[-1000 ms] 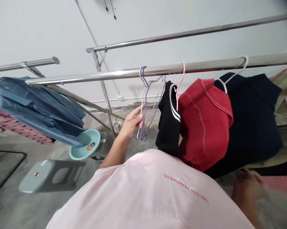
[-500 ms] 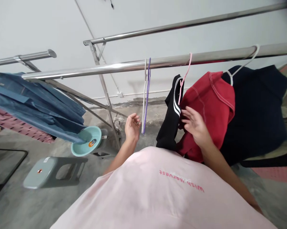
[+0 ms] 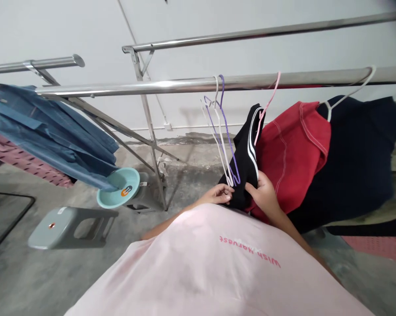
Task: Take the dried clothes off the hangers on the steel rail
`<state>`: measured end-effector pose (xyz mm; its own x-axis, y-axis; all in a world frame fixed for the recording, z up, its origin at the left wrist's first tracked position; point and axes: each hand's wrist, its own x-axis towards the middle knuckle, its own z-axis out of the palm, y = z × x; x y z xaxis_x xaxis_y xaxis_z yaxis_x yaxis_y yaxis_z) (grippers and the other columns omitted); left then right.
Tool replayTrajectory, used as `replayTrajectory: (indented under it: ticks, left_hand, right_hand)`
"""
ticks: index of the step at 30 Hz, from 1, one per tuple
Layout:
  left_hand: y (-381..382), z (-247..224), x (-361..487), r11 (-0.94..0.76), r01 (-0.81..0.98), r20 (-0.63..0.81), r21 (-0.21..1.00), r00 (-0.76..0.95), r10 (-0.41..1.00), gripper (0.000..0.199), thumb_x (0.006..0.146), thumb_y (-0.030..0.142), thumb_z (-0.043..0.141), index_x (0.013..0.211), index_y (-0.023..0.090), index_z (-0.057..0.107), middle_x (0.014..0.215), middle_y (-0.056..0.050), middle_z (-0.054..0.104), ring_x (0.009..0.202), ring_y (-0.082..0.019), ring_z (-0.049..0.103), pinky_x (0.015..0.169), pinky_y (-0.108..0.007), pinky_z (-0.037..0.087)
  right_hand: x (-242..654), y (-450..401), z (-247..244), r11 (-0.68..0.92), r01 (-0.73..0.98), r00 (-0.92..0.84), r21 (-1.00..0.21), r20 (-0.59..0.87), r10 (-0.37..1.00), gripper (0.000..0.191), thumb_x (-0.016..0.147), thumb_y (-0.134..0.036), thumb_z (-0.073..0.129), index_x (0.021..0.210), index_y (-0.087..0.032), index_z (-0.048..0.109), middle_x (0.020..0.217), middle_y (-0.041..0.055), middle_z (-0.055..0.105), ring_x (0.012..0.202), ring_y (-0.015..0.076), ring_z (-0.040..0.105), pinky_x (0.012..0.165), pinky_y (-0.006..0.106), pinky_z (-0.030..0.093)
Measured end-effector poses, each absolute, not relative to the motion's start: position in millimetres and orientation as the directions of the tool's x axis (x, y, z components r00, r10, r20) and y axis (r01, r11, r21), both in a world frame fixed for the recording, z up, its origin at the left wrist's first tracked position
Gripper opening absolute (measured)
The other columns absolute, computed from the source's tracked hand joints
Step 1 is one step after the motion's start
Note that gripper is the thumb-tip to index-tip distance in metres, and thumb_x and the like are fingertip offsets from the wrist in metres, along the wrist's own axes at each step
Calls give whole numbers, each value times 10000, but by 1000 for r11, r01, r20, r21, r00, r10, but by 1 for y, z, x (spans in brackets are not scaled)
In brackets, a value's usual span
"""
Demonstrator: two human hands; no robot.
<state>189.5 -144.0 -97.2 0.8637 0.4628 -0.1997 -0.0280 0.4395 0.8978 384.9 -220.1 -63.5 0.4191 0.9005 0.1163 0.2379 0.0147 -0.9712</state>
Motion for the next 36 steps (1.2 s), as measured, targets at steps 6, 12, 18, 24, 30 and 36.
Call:
replayTrajectory:
  ticks: [6,12,18,24,30,36]
  left_hand:
    - [-137,-79,223,146,-11,-46,989,921,386,622,638,645,834,906,154,562,774,23,513,727,-101,461,732,-274,375]
    - [-140,-91,256,-24,40,-30,999,949,314,591,726,703,722,898,160,565,746,22,517,687,-109,467,680,-275,373]
    - [-136,-108,259,46,24,-38,999,945,324,515,771,575,740,1013,133,633,826,-14,568,753,-118,519,749,-282,413]
    - [-100,-117,247,9,-48,25,999,675,738,486,713,331,817,1112,144,614,1065,-82,602,917,-159,564,867,-311,451]
    - [-64,-129,217,40,-33,-20,999,478,878,374,741,266,782,1055,148,617,1026,-67,643,916,-158,575,944,-335,458]
    - [-68,-150,205,83,64,-104,994,525,844,370,724,298,805,1029,154,655,973,-55,647,912,-175,594,934,-368,499]
  right_hand:
    - [385,-249,-62,89,29,313,-996,94,945,684,598,-631,840,1086,-217,598,963,58,715,873,211,676,755,329,557]
    - [385,-270,-44,-122,428,577,-895,167,799,346,749,-471,740,729,-190,539,644,-19,552,605,123,510,568,249,425]
    - [401,-282,-66,-216,718,668,-661,568,482,381,849,-488,683,685,-190,513,633,1,501,613,132,460,636,287,393]
    - [420,-291,-79,-291,742,670,-603,661,339,405,851,-524,698,712,-197,504,658,27,513,670,167,485,685,319,389]
    - [420,-290,-97,-226,847,526,-481,696,488,173,880,-316,631,772,-188,589,676,37,553,669,166,508,683,313,426]
    - [408,-290,-124,-87,734,518,-674,472,713,98,799,-238,604,725,-188,644,686,27,583,671,147,528,668,282,426]
